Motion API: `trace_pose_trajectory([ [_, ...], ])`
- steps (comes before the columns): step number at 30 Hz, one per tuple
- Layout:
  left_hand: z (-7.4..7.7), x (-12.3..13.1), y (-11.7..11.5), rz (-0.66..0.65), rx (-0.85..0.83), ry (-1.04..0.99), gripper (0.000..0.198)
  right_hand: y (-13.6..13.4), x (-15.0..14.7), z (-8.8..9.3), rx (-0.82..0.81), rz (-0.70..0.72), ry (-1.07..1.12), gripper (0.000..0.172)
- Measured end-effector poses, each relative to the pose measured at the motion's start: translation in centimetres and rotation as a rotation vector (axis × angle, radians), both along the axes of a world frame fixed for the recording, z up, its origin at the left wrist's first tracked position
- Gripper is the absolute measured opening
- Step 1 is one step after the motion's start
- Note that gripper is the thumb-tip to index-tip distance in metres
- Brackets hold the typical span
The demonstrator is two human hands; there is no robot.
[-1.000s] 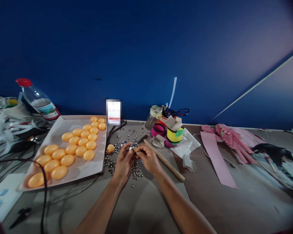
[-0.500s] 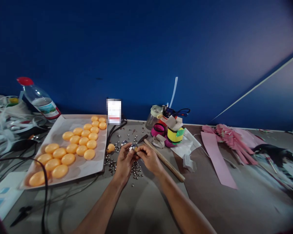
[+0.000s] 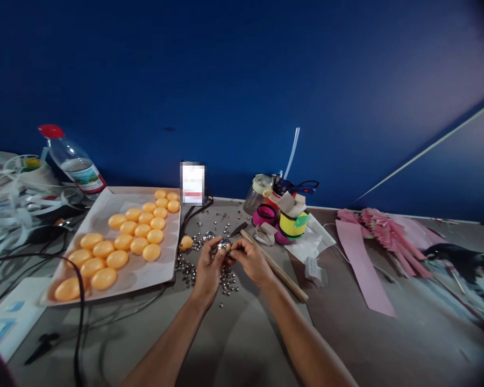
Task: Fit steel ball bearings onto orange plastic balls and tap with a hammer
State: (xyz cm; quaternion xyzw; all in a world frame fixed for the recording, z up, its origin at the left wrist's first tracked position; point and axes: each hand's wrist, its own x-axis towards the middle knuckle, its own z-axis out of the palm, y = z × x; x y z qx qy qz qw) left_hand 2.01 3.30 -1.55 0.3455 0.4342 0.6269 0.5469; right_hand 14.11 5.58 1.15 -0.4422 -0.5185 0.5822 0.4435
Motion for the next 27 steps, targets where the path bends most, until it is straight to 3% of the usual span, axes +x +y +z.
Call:
trace_pose_trajectory([
  [5, -0.6, -0.3, 0.1, 0.046, 0.038, 0.180, 0.036, 0.1, -0.1, -0.2, -0.001, 0.005, -0.035, 0.014],
  [10, 0.2, -0.3, 0.0, 0.071, 0.020, 0.238, 0.032, -0.1, -0.5, -0.5, 0.052, -0.073, -0.143, 0.014],
  [16, 1.4, -0.4, 0.0, -0.091, -0.067, -0.184, 0.037, 0.8, 0.7, -1.0, 0.036, -0.049, -0.002, 0.015],
  [20, 2.0, -0.5, 0.1, -0.099, -0.104, -0.350, 0.037, 1.3, 1.7, -1.3, 0.273, -0.103, -0.375, 0.016],
  [23, 2.3, -0.7, 0.1, -0.078, -0.091, -0.400, 0.037, 1.0, 1.6, -1.4, 0.413, 0.003, -0.603, 0.023],
  [27, 2.4, -0.8, 0.3, -0.066, -0.082, -0.424, 0.035, 0.4, 1.2, -1.2, 0.421, 0.147, -0.768, 0.025],
])
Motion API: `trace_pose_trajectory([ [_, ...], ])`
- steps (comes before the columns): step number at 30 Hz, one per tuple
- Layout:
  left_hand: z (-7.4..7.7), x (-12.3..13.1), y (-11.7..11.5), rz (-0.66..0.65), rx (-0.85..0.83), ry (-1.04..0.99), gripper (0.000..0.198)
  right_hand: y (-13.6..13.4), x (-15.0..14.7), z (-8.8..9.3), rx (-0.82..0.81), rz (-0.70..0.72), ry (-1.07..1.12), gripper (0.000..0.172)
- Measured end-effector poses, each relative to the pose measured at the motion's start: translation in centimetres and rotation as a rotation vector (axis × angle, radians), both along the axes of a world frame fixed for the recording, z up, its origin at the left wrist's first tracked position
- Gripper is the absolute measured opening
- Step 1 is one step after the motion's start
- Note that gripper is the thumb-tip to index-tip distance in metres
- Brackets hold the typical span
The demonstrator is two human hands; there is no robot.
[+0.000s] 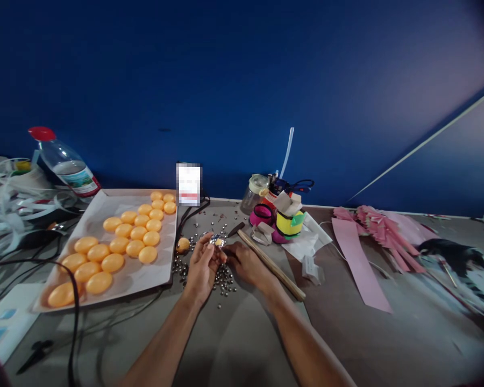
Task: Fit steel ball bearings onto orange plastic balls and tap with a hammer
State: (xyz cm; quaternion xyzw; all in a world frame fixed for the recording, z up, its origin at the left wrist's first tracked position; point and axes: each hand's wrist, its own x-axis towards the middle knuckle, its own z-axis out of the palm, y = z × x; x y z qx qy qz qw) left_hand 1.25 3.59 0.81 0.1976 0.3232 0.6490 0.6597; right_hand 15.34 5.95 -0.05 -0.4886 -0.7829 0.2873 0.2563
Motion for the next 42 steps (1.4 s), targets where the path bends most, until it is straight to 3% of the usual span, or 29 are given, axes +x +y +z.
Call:
trace_pose_trajectory([
  [4, -0.2, 0.0, 0.1, -0.001, 0.011, -0.009, 0.035, -0.2, -0.2, 0.3, 0.041, 0.061, -0.147, 0.020],
  [8, -0.3, 0.0, 0.1, -0.012, 0.016, -0.014, 0.034, -0.3, -0.6, -0.2, 0.096, 0.005, -0.219, 0.016],
  [19, 0.0, 0.0, -0.1, -0.027, -0.008, 0.018, 0.034, 0.4, 0.0, -0.3, -0.008, -0.062, 0.281, 0.015],
  [23, 0.0, 0.1, 0.0, -0.033, -0.015, 0.032, 0.034, 0.5, 0.2, -0.6, -0.151, -0.062, 0.265, 0.015],
  [31, -0.1, 0.1, 0.0, -0.014, -0.009, 0.027, 0.035, 0.3, 0.0, -0.2, 0.000, 0.078, 0.180, 0.024],
  [37, 0.0, 0.1, 0.0, -0.016, -0.015, 0.038, 0.034, 0.7, 0.3, -0.8, -0.049, -0.029, 0.262, 0.022],
  [42, -0.3, 0.0, 0.0, -0.030, -0.026, 0.066, 0.034, 0.7, 0.4, -0.2, -0.145, -0.132, 0.405, 0.016],
])
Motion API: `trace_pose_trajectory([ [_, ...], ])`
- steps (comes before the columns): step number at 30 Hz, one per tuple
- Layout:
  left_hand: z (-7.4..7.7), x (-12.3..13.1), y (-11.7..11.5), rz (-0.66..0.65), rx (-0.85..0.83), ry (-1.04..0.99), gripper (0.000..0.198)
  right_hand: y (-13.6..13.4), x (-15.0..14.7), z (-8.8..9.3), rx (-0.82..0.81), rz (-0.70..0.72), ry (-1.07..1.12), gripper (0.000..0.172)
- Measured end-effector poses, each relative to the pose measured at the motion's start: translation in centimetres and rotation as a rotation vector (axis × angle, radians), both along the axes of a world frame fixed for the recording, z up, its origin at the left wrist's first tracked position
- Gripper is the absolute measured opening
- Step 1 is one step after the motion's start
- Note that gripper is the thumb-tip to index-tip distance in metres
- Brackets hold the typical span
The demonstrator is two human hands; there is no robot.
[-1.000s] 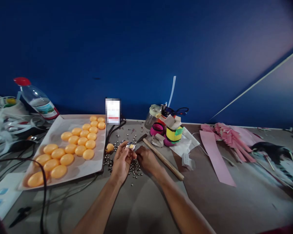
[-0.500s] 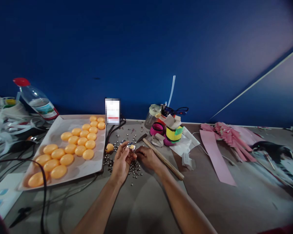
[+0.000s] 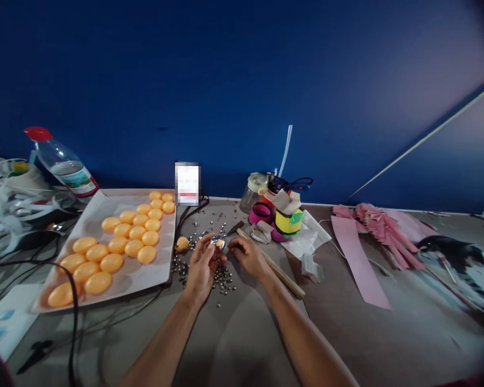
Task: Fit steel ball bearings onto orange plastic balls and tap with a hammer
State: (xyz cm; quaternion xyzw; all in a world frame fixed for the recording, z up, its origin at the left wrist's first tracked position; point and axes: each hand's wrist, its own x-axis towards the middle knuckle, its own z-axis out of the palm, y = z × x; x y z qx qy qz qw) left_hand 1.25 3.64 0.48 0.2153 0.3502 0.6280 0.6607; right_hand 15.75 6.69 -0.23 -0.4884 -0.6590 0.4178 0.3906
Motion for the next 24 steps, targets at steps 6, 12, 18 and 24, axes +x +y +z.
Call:
trace_pose_trajectory([
  [6, 0.0, 0.0, -0.1, -0.005, -0.033, 0.016, 0.038, 0.0, -0.1, 0.6, -0.136, 0.019, 0.216, 0.005],
  [12, 0.1, 0.1, -0.1, -0.010, -0.042, 0.021, 0.038, -0.1, -0.3, 1.2, -0.136, -0.024, 0.321, 0.008],
  [18, 0.2, 0.2, -0.2, -0.016, -0.040, 0.029, 0.037, 0.0, -0.1, 0.9, -0.235, -0.009, 0.377, 0.018],
  [24, -0.2, 0.2, -0.1, -0.034, -0.003, 0.041, 0.036, -0.1, -0.2, 1.3, -0.297, -0.035, 0.563, 0.018],
])
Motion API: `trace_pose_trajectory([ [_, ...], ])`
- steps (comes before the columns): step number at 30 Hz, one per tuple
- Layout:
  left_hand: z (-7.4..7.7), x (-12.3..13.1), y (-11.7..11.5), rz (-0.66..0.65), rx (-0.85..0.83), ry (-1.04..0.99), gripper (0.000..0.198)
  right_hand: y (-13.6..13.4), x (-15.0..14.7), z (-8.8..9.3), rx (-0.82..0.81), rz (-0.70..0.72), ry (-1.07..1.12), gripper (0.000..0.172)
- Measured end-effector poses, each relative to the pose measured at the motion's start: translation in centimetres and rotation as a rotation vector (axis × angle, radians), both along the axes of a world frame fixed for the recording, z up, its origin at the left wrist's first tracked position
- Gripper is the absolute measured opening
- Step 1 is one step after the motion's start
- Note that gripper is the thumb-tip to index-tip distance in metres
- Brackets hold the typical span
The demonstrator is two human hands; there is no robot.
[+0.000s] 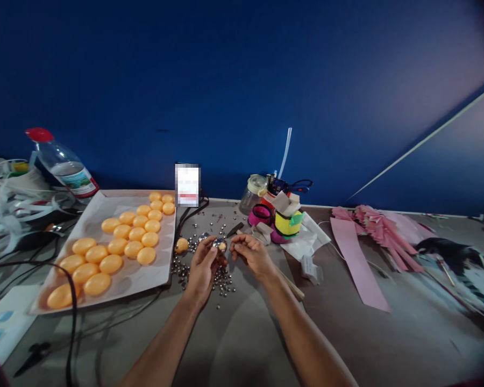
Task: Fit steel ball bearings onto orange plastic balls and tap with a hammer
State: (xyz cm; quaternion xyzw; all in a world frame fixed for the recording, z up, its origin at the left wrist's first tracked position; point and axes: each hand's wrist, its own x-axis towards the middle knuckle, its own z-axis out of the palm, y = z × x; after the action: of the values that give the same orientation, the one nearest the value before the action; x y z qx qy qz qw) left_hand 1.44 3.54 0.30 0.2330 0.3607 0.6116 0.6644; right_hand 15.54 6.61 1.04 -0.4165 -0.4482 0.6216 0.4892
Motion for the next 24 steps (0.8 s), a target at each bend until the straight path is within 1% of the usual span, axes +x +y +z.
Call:
trace_pose_trajectory([
  [4, 0.11, 0.05, -0.08, -0.005, -0.004, 0.005, 0.036, -0.19, -0.09, 0.27, 0.020, 0.032, -0.030, 0.016],
  [9, 0.38, 0.11, -0.16, -0.016, 0.005, 0.015, 0.035, -0.26, -0.25, 0.11, 0.052, 0.037, -0.112, 0.015],
  [15, -0.09, 0.11, -0.22, -0.046, 0.028, 0.027, 0.035, -0.45, -0.50, 0.44, 0.045, 0.084, -0.133, 0.020],
  [24, -0.55, 0.12, -0.36, -0.059, 0.066, 0.119, 0.040, -0.49, -0.05, 0.41, 0.017, 0.137, -0.116, 0.018],
])
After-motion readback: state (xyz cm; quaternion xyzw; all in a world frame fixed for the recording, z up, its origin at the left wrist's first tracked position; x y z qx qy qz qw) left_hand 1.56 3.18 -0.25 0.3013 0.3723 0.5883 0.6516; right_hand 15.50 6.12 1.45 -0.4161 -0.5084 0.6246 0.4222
